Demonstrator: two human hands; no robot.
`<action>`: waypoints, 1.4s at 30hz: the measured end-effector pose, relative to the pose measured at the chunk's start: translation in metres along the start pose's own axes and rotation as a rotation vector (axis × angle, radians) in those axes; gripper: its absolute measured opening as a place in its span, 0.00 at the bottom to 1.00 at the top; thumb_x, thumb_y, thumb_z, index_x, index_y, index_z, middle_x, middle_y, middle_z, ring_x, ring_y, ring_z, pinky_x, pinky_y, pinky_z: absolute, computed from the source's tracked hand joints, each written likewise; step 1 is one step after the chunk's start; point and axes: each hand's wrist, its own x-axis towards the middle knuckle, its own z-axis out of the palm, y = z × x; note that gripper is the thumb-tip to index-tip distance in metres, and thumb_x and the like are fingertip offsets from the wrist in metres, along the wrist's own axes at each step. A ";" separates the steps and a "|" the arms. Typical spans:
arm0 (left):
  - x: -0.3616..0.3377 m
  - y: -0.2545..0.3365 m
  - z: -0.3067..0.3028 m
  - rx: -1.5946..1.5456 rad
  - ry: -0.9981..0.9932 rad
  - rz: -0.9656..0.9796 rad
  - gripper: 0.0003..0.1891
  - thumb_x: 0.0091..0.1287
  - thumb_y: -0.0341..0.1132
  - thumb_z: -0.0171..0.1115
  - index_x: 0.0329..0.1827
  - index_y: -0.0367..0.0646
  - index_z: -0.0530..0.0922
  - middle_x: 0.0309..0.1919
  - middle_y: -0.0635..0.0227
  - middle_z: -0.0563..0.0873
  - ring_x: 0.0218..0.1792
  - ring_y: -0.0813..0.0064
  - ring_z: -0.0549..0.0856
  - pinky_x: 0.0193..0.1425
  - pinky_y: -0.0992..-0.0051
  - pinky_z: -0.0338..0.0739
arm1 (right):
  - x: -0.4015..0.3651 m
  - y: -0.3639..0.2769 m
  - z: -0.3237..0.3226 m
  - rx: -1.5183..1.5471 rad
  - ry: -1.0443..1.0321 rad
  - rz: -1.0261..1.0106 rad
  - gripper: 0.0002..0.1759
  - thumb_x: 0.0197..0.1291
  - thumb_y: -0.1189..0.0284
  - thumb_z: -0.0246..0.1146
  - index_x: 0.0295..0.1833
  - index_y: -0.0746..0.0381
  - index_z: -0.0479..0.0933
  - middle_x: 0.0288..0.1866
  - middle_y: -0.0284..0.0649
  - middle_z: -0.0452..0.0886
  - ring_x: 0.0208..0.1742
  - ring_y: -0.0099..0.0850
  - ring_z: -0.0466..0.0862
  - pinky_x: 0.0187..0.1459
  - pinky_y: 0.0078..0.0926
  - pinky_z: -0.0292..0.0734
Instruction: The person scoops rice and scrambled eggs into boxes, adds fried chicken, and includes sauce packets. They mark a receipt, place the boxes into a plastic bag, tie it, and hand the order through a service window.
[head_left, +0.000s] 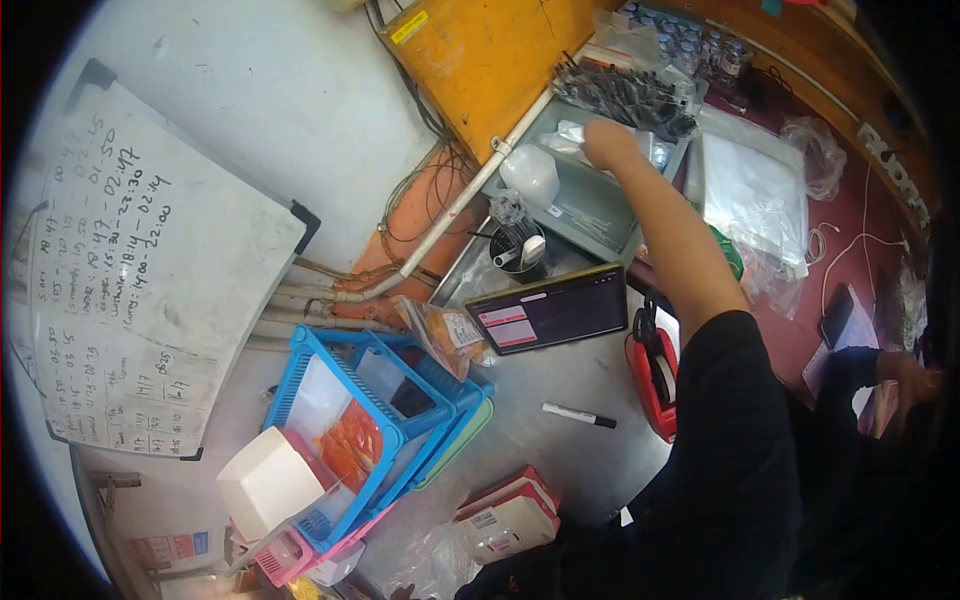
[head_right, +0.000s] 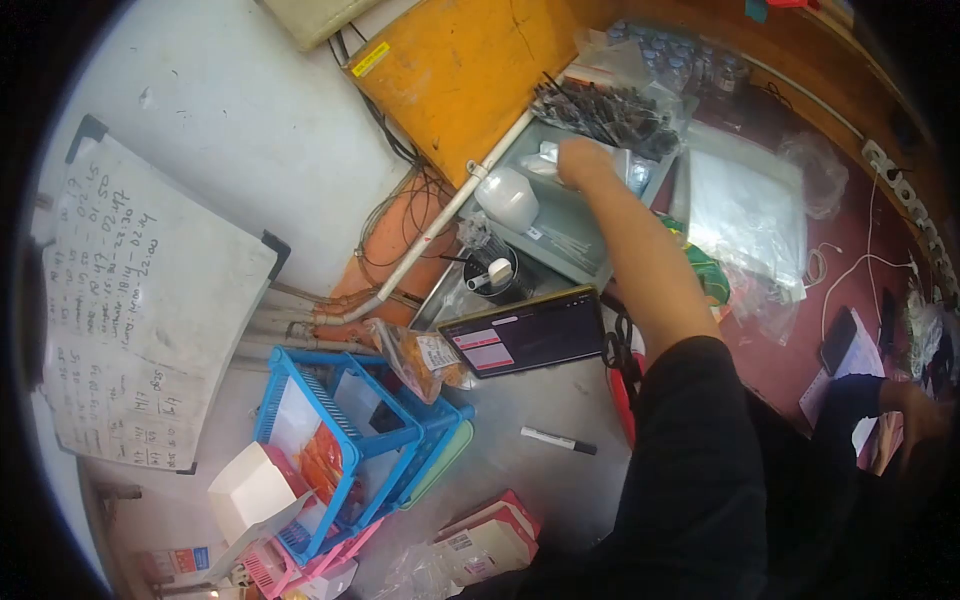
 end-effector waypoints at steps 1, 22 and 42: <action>0.002 -0.009 0.010 0.032 -0.020 0.092 0.20 0.65 0.45 0.64 0.19 0.38 0.80 0.39 0.52 0.85 0.56 0.49 0.78 0.65 0.55 0.69 | 0.009 -0.007 0.006 0.143 0.055 -0.054 0.18 0.57 0.68 0.61 0.52 0.63 0.81 0.54 0.52 0.81 0.57 0.46 0.81 0.58 0.41 0.74; -0.004 -0.102 0.128 -0.540 -0.165 -0.270 0.31 0.56 0.48 0.73 0.60 0.50 0.70 0.36 0.62 0.82 0.45 0.57 0.79 0.57 0.51 0.70 | 0.014 0.019 -0.041 0.577 0.649 -0.235 0.11 0.57 0.66 0.64 0.35 0.64 0.80 0.36 0.49 0.82 0.38 0.47 0.81 0.43 0.39 0.76; -0.015 -0.062 0.101 -1.393 0.231 -0.553 0.13 0.65 0.40 0.63 0.28 0.42 0.72 0.18 0.69 0.69 0.22 0.69 0.74 0.34 0.63 0.77 | 0.021 0.003 -0.031 0.252 0.106 -0.176 0.08 0.48 0.67 0.69 0.31 0.61 0.84 0.38 0.49 0.86 0.41 0.47 0.85 0.46 0.41 0.78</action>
